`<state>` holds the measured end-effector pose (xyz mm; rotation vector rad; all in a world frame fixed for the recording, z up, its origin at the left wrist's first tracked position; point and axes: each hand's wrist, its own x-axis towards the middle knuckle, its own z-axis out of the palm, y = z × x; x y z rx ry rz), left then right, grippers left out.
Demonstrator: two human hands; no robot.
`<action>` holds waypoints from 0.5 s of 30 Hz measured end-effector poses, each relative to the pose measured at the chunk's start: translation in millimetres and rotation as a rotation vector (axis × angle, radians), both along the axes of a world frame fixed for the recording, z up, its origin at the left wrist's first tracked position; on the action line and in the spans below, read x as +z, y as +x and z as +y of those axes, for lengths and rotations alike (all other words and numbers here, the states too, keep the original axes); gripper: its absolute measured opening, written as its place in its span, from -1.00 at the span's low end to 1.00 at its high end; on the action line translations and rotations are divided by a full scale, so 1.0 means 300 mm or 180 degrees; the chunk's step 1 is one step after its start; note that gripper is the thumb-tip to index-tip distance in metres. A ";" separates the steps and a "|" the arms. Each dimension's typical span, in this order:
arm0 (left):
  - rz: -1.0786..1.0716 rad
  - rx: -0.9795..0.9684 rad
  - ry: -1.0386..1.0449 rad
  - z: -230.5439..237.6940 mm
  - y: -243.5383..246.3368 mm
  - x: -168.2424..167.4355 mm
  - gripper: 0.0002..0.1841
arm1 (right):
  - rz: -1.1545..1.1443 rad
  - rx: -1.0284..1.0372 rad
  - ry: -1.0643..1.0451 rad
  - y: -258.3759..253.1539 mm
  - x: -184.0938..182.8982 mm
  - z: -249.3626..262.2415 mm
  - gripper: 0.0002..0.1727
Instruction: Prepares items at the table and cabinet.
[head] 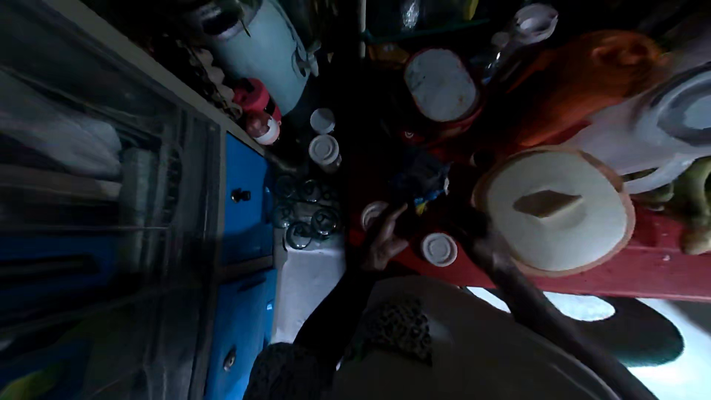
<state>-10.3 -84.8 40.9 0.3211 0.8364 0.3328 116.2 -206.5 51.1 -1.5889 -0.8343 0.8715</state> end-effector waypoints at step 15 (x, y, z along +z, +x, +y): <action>-0.2175 -0.1837 0.0166 -0.152 -0.132 -0.020 -0.68 | 0.3351 0.1243 0.1193 -0.063 -0.137 -0.092 -0.75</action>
